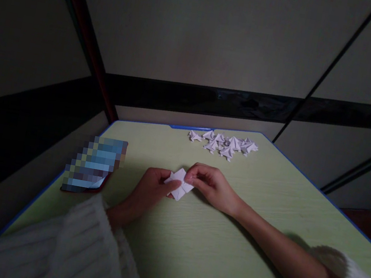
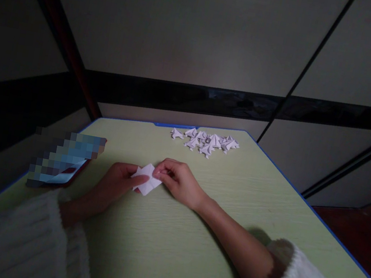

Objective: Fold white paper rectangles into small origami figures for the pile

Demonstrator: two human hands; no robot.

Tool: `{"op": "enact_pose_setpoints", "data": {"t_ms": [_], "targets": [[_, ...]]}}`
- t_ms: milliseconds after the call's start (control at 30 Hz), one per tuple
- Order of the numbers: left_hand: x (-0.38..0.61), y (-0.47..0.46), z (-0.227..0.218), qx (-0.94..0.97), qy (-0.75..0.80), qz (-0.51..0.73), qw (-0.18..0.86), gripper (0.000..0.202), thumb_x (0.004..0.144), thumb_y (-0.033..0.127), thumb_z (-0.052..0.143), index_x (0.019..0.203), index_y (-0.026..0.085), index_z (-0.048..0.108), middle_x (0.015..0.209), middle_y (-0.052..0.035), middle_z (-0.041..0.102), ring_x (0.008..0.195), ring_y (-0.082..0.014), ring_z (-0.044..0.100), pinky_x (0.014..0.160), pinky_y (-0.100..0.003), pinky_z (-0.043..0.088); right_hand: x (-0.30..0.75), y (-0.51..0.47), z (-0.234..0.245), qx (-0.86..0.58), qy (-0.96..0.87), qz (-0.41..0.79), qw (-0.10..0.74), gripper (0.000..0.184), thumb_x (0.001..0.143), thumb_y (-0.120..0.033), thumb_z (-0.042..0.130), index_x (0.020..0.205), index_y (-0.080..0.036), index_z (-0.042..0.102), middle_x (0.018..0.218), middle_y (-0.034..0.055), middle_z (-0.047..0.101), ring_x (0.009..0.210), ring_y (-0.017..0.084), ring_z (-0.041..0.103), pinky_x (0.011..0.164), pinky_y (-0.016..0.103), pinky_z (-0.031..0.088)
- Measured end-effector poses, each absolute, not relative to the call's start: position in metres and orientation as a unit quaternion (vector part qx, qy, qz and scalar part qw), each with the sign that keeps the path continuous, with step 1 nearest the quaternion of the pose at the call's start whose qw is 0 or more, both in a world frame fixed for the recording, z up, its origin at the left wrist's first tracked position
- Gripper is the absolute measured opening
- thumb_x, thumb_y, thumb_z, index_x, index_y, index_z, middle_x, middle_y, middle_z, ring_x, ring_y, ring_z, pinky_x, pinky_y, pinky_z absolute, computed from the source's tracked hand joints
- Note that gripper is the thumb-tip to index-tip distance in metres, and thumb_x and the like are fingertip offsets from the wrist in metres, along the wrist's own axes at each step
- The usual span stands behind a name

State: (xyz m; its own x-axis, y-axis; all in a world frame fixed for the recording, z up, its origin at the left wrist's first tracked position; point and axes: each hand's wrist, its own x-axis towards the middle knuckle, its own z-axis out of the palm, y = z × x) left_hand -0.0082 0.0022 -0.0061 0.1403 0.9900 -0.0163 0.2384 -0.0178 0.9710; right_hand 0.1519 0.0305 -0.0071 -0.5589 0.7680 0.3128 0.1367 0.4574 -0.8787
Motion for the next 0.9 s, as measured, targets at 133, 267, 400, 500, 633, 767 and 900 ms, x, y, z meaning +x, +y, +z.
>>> {"op": "enact_pose_setpoints", "data": {"t_ms": [133, 267, 400, 500, 633, 767, 900], "targets": [[-0.0093, 0.0030, -0.0053, 0.592, 0.507, 0.392, 0.488, 0.023, 0.063, 0.029, 0.053, 0.049, 0.012, 0.054, 0.044, 0.0037, 0.050, 0.043, -0.0076, 0.041, 0.045, -0.020, 0.029, 0.1531, 0.0300, -0.0055, -0.267, -0.775, 0.445, 0.360, 0.010, 0.074, -0.018, 0.049, 0.071, -0.011, 0.054, 0.068, 0.0021, 0.052, 0.064, 0.010, 0.047, 0.059, 0.023, 0.038], [-0.0091, 0.0024, -0.0029, 0.598, 0.490, 0.379, 0.509, 0.021, 0.062, 0.028, 0.054, 0.049, 0.012, 0.054, 0.042, 0.0040, 0.049, 0.042, -0.0073, 0.041, 0.043, -0.019, 0.028, 0.1535, 0.0298, -0.0045, -0.265, -0.753, 0.485, 0.355, 0.011, 0.071, -0.022, 0.054, 0.070, -0.011, 0.054, 0.063, 0.0003, 0.051, 0.058, 0.008, 0.046, 0.056, 0.022, 0.037], [-0.0080, 0.0015, -0.0015, 0.605, 0.495, 0.375, 0.499, 0.019, 0.062, 0.027, 0.053, 0.052, 0.011, 0.056, 0.043, 0.0039, 0.050, 0.042, -0.0072, 0.041, 0.043, -0.019, 0.027, 0.1517, 0.0295, -0.0045, -0.281, -0.718, 0.524, 0.363, 0.016, 0.069, -0.026, 0.057, 0.067, -0.011, 0.054, 0.059, -0.0006, 0.051, 0.055, 0.008, 0.045, 0.054, 0.022, 0.036], [-0.0079, 0.0018, -0.0031, 0.607, 0.502, 0.381, 0.485, 0.019, 0.062, 0.027, 0.053, 0.052, 0.011, 0.056, 0.043, 0.0039, 0.050, 0.042, -0.0071, 0.040, 0.043, -0.019, 0.027, 0.1490, 0.0292, -0.0045, -0.297, -0.693, 0.540, 0.374, 0.019, 0.066, -0.029, 0.059, 0.065, -0.011, 0.054, 0.057, -0.0010, 0.051, 0.053, 0.007, 0.045, 0.053, 0.022, 0.036], [-0.0079, 0.0030, -0.0061, 0.605, 0.505, 0.389, 0.477, 0.020, 0.062, 0.028, 0.053, 0.052, 0.012, 0.055, 0.044, 0.0034, 0.050, 0.043, -0.0075, 0.041, 0.043, -0.019, 0.028, 0.1465, 0.0290, -0.0045, -0.325, -0.667, 0.550, 0.383, 0.022, 0.063, -0.031, 0.061, 0.062, -0.010, 0.053, 0.055, -0.0013, 0.050, 0.050, 0.007, 0.044, 0.051, 0.022, 0.035], [-0.0071, 0.0024, -0.0053, 0.590, 0.511, 0.398, 0.483, 0.021, 0.062, 0.029, 0.054, 0.049, 0.012, 0.054, 0.043, 0.0036, 0.050, 0.042, -0.0077, 0.042, 0.043, -0.019, 0.029, 0.1463, 0.0287, -0.0047, -0.336, -0.658, 0.551, 0.387, 0.022, 0.061, -0.031, 0.062, 0.062, -0.011, 0.054, 0.053, -0.0015, 0.051, 0.049, 0.007, 0.044, 0.050, 0.022, 0.035], [-0.0064, 0.0013, -0.0034, 0.599, 0.527, 0.379, 0.469, 0.018, 0.059, 0.029, 0.058, 0.054, 0.012, 0.057, 0.046, 0.0031, 0.053, 0.044, -0.0088, 0.045, 0.043, -0.019, 0.031, 0.1458, 0.0288, -0.0051, -0.348, -0.653, 0.551, 0.386, 0.022, 0.060, -0.030, 0.062, 0.061, -0.010, 0.055, 0.052, -0.0016, 0.051, 0.047, 0.006, 0.043, 0.050, 0.022, 0.035]]}}
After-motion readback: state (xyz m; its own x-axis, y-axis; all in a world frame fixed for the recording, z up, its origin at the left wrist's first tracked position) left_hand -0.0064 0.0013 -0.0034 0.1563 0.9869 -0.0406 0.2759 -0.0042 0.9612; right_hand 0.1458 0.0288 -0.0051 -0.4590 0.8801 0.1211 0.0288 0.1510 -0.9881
